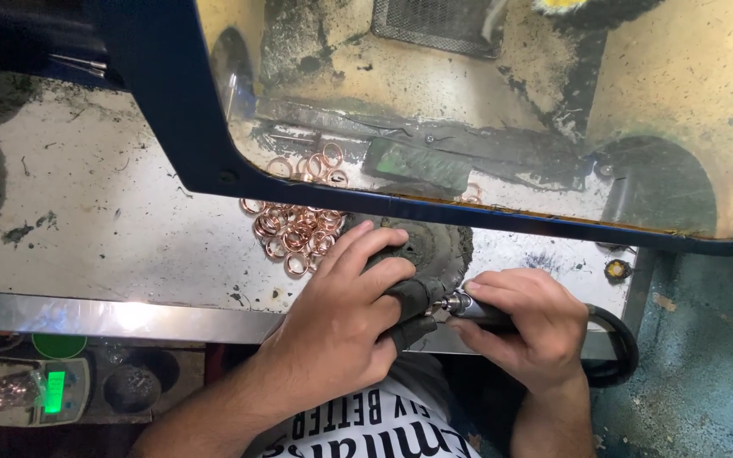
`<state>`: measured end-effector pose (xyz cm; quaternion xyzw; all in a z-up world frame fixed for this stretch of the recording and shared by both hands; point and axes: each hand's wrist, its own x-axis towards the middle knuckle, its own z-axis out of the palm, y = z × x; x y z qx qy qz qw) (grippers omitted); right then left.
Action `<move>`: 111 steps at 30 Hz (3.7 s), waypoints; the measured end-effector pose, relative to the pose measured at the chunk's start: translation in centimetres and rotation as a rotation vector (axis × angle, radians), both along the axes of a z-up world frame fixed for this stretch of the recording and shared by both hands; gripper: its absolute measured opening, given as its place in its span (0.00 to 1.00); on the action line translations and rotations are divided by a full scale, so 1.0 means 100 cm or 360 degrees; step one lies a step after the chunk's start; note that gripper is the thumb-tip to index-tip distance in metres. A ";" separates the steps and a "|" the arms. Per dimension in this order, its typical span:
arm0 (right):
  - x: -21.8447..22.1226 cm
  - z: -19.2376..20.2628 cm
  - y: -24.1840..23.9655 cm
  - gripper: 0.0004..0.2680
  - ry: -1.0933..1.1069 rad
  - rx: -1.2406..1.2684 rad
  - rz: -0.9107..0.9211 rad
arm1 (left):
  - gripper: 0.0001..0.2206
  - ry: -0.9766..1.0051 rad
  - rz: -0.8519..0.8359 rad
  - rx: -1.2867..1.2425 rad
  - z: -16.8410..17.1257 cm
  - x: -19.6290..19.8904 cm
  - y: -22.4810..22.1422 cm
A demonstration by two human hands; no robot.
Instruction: Using a handheld rotary tool to polish and clean a circular metal jewelry component on a workbench.
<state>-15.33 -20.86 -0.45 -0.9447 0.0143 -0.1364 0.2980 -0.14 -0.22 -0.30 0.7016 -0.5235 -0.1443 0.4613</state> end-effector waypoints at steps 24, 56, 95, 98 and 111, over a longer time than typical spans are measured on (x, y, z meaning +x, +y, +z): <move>0.002 0.001 -0.001 0.13 -0.0019 0.0046 0.0028 | 0.05 -0.0028 0.0014 0.0004 -0.001 -0.001 0.001; -0.020 0.004 -0.007 0.13 -0.0406 -0.0628 -0.0728 | 0.18 -0.0307 0.0724 0.0524 0.023 0.060 0.060; -0.020 -0.005 -0.010 0.14 -0.0536 -0.0883 -0.0742 | 0.34 0.0068 0.0372 0.0133 0.014 0.047 0.095; -0.011 0.007 -0.010 0.16 -0.0218 -0.0792 -0.0880 | 0.30 0.0039 0.0340 0.0141 0.014 0.048 0.095; 0.109 0.122 0.018 0.14 0.1271 -0.0113 -0.0805 | 0.30 0.0060 0.0415 0.0141 0.014 0.046 0.095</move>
